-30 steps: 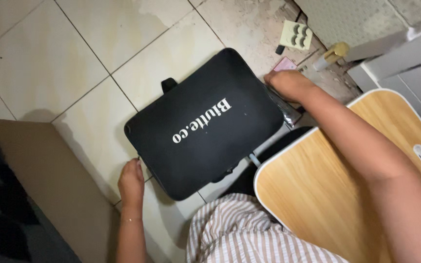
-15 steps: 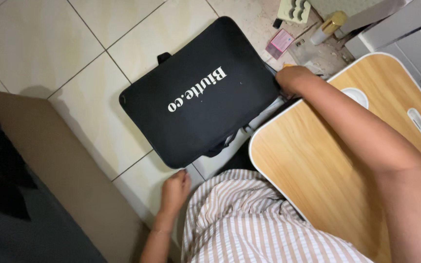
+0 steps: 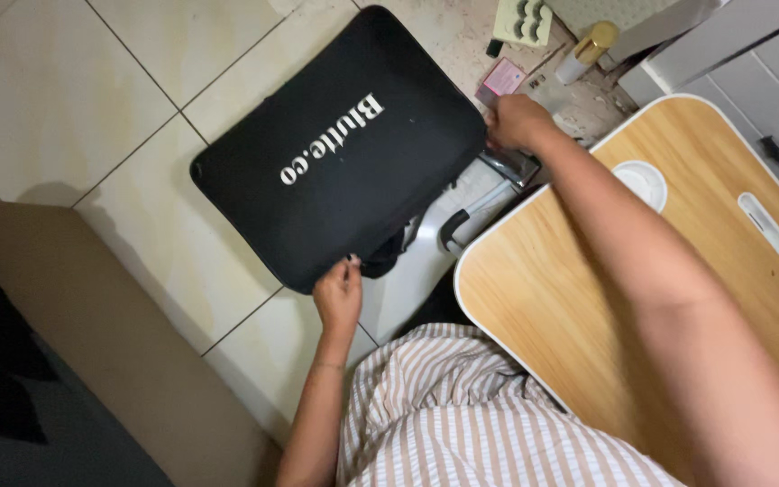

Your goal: The person opens a black makeup bag, removes several makeup brushes, and places them on a wooden tray. They then spray a brush with a cleaning solution and wipe it on a tissue, repeating the process for multiple brushes.

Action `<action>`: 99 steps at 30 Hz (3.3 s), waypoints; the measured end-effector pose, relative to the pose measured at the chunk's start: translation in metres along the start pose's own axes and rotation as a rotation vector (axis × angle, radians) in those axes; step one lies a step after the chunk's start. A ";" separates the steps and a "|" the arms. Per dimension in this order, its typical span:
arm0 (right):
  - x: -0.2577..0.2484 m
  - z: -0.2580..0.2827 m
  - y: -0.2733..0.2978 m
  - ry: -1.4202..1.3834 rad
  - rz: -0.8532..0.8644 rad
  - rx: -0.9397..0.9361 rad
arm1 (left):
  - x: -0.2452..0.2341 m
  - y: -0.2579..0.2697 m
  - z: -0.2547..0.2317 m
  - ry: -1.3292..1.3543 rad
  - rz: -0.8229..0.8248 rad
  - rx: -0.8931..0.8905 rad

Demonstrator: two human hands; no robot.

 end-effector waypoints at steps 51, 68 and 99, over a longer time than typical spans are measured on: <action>0.169 0.090 -0.062 -0.825 0.578 0.517 | 0.145 -0.111 0.023 0.391 -0.542 -0.326; 0.028 0.058 -0.043 0.254 0.131 0.153 | -0.056 -0.041 0.132 -0.118 -0.425 -0.165; 0.013 0.087 -0.065 -0.507 0.169 0.086 | -0.136 -0.158 0.068 -0.169 0.397 0.077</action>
Point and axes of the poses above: each hand's wrist, its own y-axis away from the middle knuckle, its own x-axis out of the palm, z = x × y, the point moved 1 cm from there along -y, towards the middle knuckle, and after that the axes turned 15 degrees about x, right-handed, at the moved point
